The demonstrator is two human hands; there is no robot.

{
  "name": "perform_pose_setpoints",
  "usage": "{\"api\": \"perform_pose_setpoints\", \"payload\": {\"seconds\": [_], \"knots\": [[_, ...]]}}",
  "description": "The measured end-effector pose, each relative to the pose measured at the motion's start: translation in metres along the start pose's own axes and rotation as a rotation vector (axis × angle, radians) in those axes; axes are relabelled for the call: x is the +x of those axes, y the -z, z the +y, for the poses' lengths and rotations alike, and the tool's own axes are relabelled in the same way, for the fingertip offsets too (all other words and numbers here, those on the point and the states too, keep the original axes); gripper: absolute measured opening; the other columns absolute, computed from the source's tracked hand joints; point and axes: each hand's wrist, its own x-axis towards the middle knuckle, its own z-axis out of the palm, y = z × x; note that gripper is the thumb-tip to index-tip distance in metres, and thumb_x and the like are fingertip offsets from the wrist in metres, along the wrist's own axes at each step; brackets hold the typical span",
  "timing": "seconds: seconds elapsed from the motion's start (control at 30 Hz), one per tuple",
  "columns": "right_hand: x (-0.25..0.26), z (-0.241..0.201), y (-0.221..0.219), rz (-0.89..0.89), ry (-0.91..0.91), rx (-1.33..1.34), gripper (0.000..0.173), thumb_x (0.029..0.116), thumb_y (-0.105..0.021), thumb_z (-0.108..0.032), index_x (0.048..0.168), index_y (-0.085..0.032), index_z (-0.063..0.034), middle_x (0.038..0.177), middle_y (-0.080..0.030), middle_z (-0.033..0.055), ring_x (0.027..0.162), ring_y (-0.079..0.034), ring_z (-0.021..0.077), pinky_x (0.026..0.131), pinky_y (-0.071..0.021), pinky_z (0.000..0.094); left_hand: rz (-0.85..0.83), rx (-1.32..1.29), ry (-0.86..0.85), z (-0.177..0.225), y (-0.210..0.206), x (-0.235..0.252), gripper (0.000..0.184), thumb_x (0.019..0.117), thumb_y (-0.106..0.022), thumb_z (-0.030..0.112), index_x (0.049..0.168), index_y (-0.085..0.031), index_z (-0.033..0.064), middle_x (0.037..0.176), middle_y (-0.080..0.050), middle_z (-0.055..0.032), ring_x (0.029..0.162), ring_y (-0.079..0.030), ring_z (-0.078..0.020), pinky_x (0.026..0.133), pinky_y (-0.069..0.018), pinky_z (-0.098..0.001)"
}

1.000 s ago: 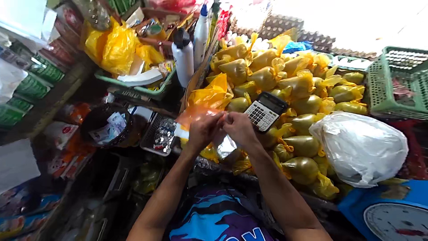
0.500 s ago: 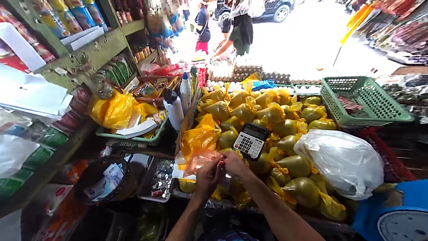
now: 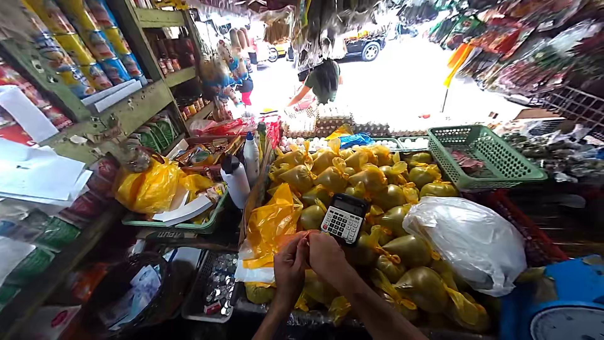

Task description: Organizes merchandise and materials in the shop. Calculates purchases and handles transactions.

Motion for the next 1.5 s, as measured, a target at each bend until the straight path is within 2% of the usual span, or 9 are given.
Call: {"api": "perform_pose_setpoints", "payload": {"seconds": [0.17,0.33,0.4,0.5,0.77,0.9,1.0,1.23,1.5], "knots": [[-0.022,-0.008,0.0,0.084,0.06,-0.049,0.039,0.102,-0.054,-0.033,0.131,-0.066,-0.01,0.134,-0.057,0.0198,0.099,-0.069,0.0339,0.083,-0.0598,0.0494,0.126,-0.124,0.227,-0.004,0.014,0.005,0.027,0.1064,-0.057,0.023,0.109,-0.078,0.0064,0.065,-0.061,-0.0063,0.045,-0.047,-0.0136,0.041,-0.041,-0.0287],[-0.039,0.054,0.031,0.487,0.213,0.403,0.028,0.1022,-0.055,-0.03,0.12,-0.075,-0.0228,0.109,-0.073,-0.0033,0.088,-0.071,0.0074,0.077,-0.0631,0.0319,0.243,-0.339,0.35,0.009,0.041,0.014,0.03,0.108,-0.053,0.023,0.111,-0.074,0.0018,0.063,-0.056,-0.0074,0.041,-0.04,-0.011,0.036,-0.0358,-0.0257],[-0.012,0.106,0.023,0.54,-0.05,0.401,0.034,0.1012,-0.056,-0.038,0.123,-0.073,-0.0181,0.108,-0.075,0.0032,0.092,-0.072,0.0171,0.082,-0.0616,0.0444,0.272,-0.364,0.349,0.017,0.05,0.013,0.031,0.1087,-0.051,0.021,0.112,-0.073,0.0,0.072,-0.062,-0.0108,0.044,-0.045,-0.0121,0.038,-0.0405,-0.0262],[0.032,0.186,-0.026,0.406,-0.401,0.434,0.071,0.094,-0.066,-0.055,0.142,-0.056,-0.0029,0.133,-0.062,0.0268,0.122,-0.061,0.045,0.101,-0.0467,0.0684,0.278,-0.374,0.344,0.025,0.057,0.007,0.031,0.1086,-0.051,0.02,0.112,-0.072,-0.0022,0.079,-0.067,-0.0147,0.048,-0.053,-0.015,0.04,-0.0463,-0.0275],[0.064,0.197,-0.056,0.38,-0.478,0.58,0.07,0.0902,-0.076,-0.047,0.132,-0.062,0.0074,0.135,-0.056,0.0371,0.13,-0.052,0.0529,0.107,-0.0391,0.0705,0.256,-0.33,0.373,0.038,0.059,-0.003,0.026,0.1066,-0.055,0.02,0.113,-0.072,0.0004,0.083,-0.069,-0.01,0.056,-0.058,-0.0134,0.05,-0.052,-0.0286],[0.075,0.201,-0.053,0.402,-0.48,0.728,0.058,0.0826,-0.085,-0.034,0.124,-0.067,0.0025,0.122,-0.067,0.0258,0.116,-0.064,0.0392,0.102,-0.0497,0.0606,0.206,-0.21,0.378,0.047,0.064,0.022,0.026,0.1058,-0.057,0.025,0.112,-0.073,0.0061,0.073,-0.063,-0.0046,0.052,-0.053,-0.0108,0.049,-0.0486,-0.0267],[0.079,0.183,-0.04,0.432,-0.44,0.791,0.064,0.0889,-0.077,-0.035,0.136,-0.056,0.0028,0.125,-0.066,0.0228,0.117,-0.065,0.033,0.102,-0.0524,0.0539,0.1,-0.031,0.232,0.053,0.06,0.074,0.029,0.1079,-0.052,0.028,0.113,-0.071,0.0075,0.073,-0.062,-0.0035,0.052,-0.053,-0.0113,0.048,-0.0497,-0.0279],[0.047,0.188,-0.027,0.703,-0.292,0.939,0.051,0.1027,-0.061,-0.025,0.139,-0.045,0.0068,0.12,-0.065,0.0213,0.106,-0.068,0.0231,0.093,-0.0577,0.0402,-0.199,0.676,0.067,0.039,0.052,0.222,0.029,0.1068,-0.051,0.028,0.106,-0.072,0.0084,0.091,-0.07,-0.0072,0.083,-0.066,-0.0198,0.08,-0.0545,-0.0459],[-0.024,0.208,-0.019,0.87,-0.106,1.004,0.04,0.1035,-0.061,-0.016,0.134,-0.049,0.0067,0.116,-0.064,0.0149,0.102,-0.067,0.0123,0.091,-0.0587,0.0285,-0.168,0.842,0.224,-0.099,0.058,0.208,0.032,0.1056,-0.051,0.032,0.116,-0.074,0.0134,0.111,-0.074,-0.0105,0.107,-0.069,-0.0279,0.097,-0.0528,-0.0581]]}}
